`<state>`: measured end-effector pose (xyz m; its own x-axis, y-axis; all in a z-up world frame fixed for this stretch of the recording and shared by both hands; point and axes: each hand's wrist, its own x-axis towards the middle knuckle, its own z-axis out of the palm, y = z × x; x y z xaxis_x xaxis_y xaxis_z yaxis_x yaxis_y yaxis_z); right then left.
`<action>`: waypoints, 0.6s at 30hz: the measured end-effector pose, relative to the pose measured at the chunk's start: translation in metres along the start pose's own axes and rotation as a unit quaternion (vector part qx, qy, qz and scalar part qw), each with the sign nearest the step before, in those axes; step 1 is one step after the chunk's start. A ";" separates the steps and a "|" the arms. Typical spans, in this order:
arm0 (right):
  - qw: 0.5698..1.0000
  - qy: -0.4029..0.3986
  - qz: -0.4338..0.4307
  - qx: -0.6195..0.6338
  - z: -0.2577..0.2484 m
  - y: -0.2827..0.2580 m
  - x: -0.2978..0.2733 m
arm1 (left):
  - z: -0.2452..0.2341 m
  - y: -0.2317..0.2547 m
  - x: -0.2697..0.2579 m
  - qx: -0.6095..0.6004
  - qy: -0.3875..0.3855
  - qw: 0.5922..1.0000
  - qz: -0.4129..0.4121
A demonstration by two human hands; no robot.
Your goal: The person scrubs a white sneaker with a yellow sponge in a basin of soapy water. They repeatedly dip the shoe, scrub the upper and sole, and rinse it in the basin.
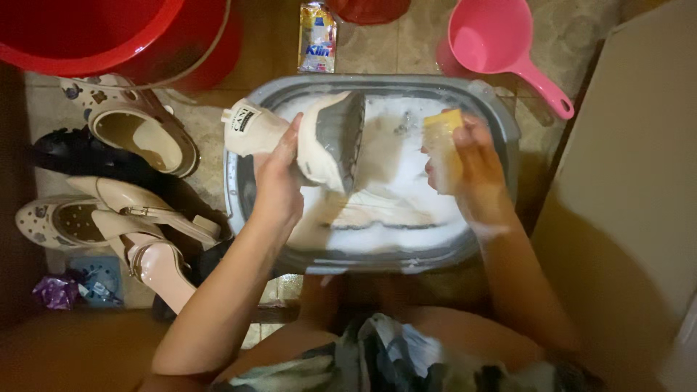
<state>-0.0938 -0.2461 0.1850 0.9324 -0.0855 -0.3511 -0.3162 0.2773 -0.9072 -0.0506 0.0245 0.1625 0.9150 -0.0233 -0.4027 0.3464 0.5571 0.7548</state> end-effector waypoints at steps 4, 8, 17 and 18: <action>0.999 -0.030 -0.013 -0.002 -0.005 0.013 0.003 | -0.007 -0.008 -0.001 -0.034 -0.005 0.996 0.086; 0.908 -0.091 -0.115 -0.391 -0.014 0.066 0.045 | -0.011 -0.011 0.009 -0.084 -0.012 0.991 0.106; 0.701 -0.211 0.065 -0.678 -0.032 0.161 0.082 | -0.017 -0.026 0.010 -0.034 0.032 0.997 0.063; 0.780 -0.162 0.052 -0.602 -0.023 0.148 0.076 | -0.019 -0.024 0.008 -0.011 0.028 0.999 0.039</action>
<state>-0.0739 -0.2341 0.0189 0.8243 0.1773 -0.5377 -0.1468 -0.8503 -0.5054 -0.0557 0.0263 0.1311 0.9257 0.0682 -0.3720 0.2687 0.5736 0.7738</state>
